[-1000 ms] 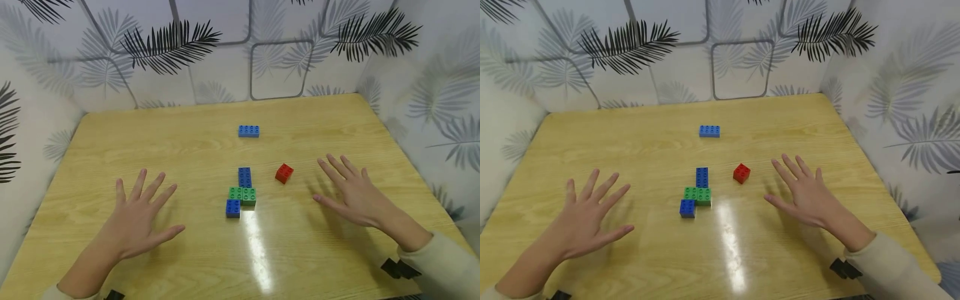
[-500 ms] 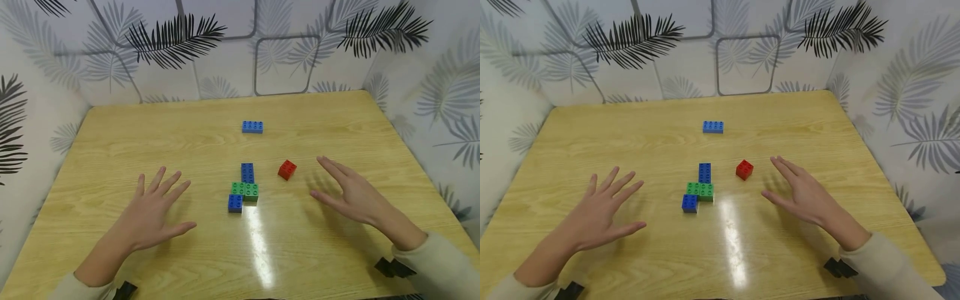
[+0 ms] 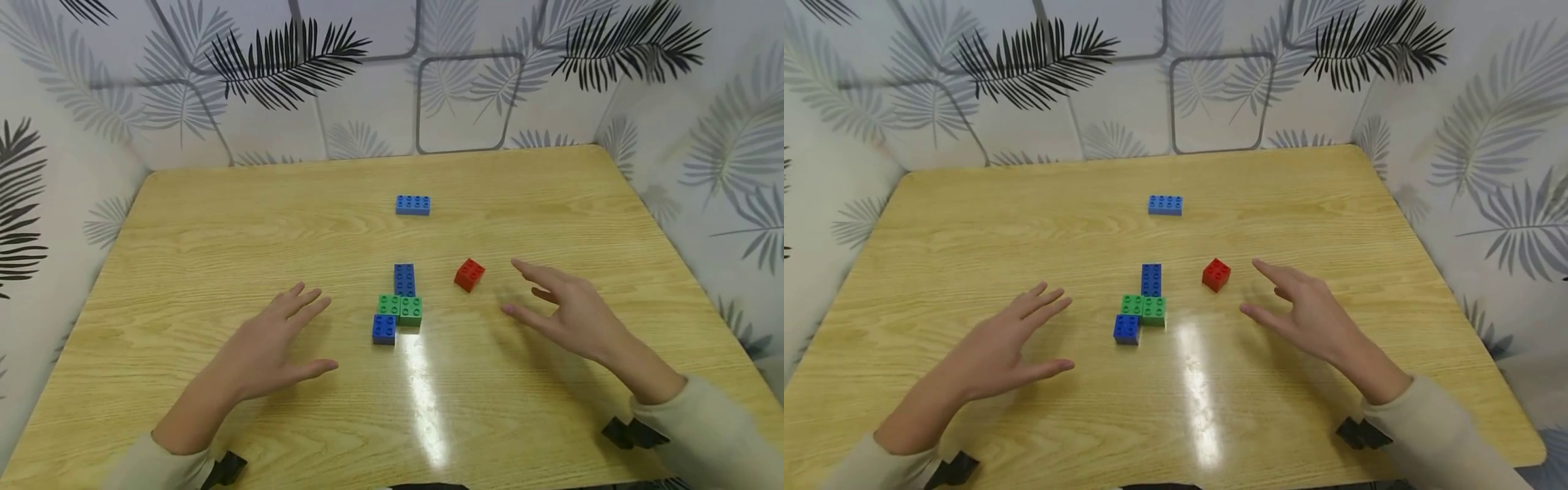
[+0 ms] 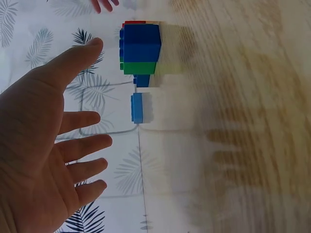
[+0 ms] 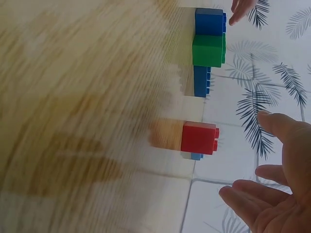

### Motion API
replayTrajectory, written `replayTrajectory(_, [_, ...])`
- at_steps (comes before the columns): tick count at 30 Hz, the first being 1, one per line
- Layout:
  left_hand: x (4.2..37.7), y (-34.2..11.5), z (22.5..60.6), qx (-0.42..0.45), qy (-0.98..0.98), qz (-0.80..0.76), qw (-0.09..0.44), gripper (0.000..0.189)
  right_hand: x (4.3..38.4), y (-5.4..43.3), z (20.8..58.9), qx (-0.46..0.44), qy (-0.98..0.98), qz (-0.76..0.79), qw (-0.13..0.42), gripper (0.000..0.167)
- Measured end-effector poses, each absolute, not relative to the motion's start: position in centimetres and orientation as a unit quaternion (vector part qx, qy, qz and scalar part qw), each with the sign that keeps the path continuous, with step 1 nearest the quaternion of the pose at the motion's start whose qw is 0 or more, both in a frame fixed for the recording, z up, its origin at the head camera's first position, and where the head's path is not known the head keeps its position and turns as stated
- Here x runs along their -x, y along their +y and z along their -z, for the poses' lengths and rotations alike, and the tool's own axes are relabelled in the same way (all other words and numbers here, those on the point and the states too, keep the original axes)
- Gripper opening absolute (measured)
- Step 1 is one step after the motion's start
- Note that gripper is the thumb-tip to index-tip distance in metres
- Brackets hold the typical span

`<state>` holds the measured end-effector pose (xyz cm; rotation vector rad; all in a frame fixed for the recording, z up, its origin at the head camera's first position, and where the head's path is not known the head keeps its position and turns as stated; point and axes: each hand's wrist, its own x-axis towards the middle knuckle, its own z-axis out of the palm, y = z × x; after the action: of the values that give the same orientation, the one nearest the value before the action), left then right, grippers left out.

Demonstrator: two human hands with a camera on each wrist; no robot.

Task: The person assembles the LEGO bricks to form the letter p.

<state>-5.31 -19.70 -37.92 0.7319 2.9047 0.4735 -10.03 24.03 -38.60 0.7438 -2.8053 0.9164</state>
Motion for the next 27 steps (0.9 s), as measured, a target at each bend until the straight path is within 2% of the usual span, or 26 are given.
replayTrajectory(7, [5.3,-18.5,38.4,-0.233,0.952,-0.187,0.07,0.079,10.4,23.3,39.2,-0.266,-0.903,-0.332,0.059,0.062])
replayTrajectory(13, [5.3,-17.4,39.2,-0.245,0.935,-0.254,0.033,0.064,10.4,22.7,39.5,-0.278,-0.893,-0.349,0.057,0.062])
replayTrajectory(18, [5.4,-17.1,39.8,-0.252,0.926,-0.28,0.009,0.06,10.4,22.3,39.6,-0.288,-0.889,-0.352,0.061,0.062])
replayTrajectory(23, [5.5,-16.9,39.8,-0.248,0.923,-0.295,0.021,0.06,10.5,22.0,39.7,-0.285,-0.886,-0.363,0.049,0.06])
replayTrajectory(27, [5.7,-16.7,40.0,-0.24,0.905,-0.347,0.054,0.058,10.6,21.6,39.8,-0.284,-0.88,-0.379,0.029,0.059])
